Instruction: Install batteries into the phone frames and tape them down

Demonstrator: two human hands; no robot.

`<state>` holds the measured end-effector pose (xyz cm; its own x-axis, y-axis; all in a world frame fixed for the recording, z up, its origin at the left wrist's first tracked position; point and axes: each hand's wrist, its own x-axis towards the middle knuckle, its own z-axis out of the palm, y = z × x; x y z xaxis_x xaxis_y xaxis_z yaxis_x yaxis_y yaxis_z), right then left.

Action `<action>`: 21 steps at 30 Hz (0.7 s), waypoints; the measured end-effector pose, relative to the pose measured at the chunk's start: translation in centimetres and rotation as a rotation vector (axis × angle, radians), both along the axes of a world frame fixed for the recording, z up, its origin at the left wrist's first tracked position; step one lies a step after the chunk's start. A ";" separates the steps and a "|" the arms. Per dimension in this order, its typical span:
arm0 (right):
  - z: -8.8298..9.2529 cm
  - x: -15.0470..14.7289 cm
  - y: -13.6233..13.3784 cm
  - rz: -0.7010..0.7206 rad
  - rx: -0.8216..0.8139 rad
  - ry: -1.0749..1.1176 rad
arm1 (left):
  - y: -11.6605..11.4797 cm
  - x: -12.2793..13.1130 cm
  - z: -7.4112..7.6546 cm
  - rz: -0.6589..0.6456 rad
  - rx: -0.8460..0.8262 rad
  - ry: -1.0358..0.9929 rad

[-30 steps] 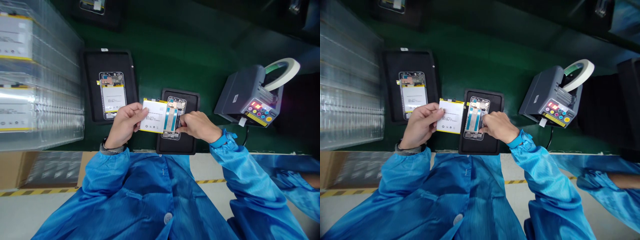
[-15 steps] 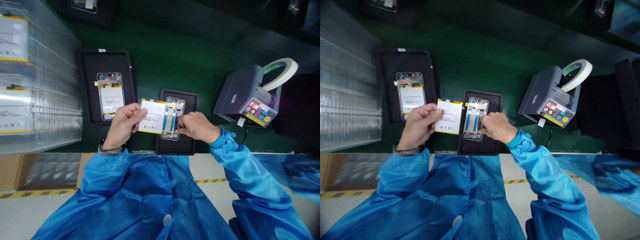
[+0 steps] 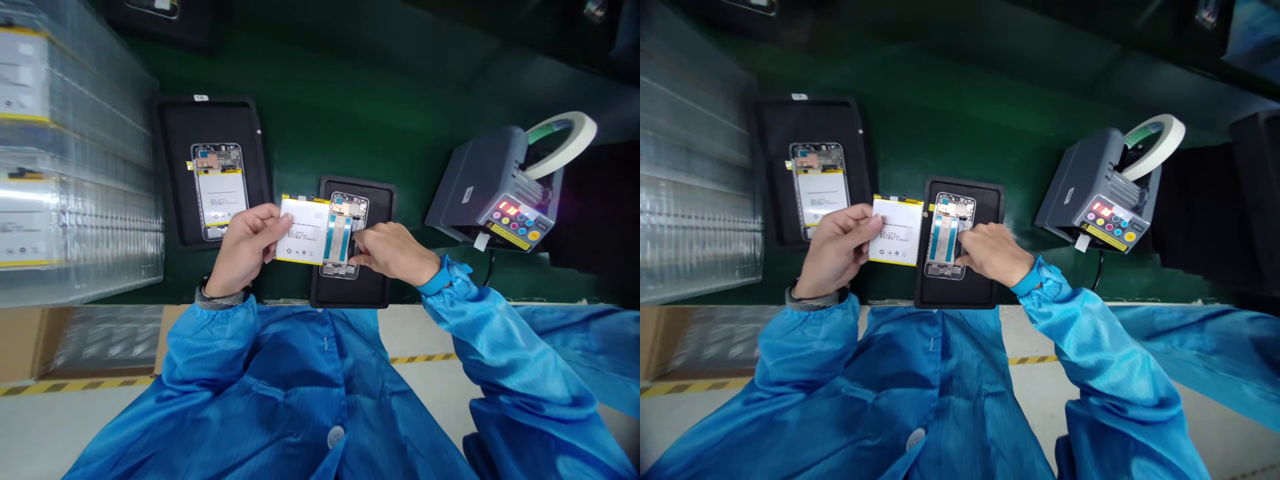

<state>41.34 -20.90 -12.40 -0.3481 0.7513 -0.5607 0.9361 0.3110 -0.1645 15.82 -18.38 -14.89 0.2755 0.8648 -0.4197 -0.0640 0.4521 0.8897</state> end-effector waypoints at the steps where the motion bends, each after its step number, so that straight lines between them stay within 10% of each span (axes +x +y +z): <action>1: 0.0 0.1 0.0 -0.002 -0.007 0.012 | 0.0 0.0 0.0 0.002 -0.001 0.000; 21: -0.2 0.0 -0.8 -0.012 0.050 -0.004 | 0.0 0.0 -0.2 -0.004 0.013 -0.031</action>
<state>41.32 -21.69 -12.63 -0.3367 0.7825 -0.5237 0.9404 0.3074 -0.1453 15.86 -18.39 -15.10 0.2918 0.8692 -0.3992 -0.0903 0.4406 0.8931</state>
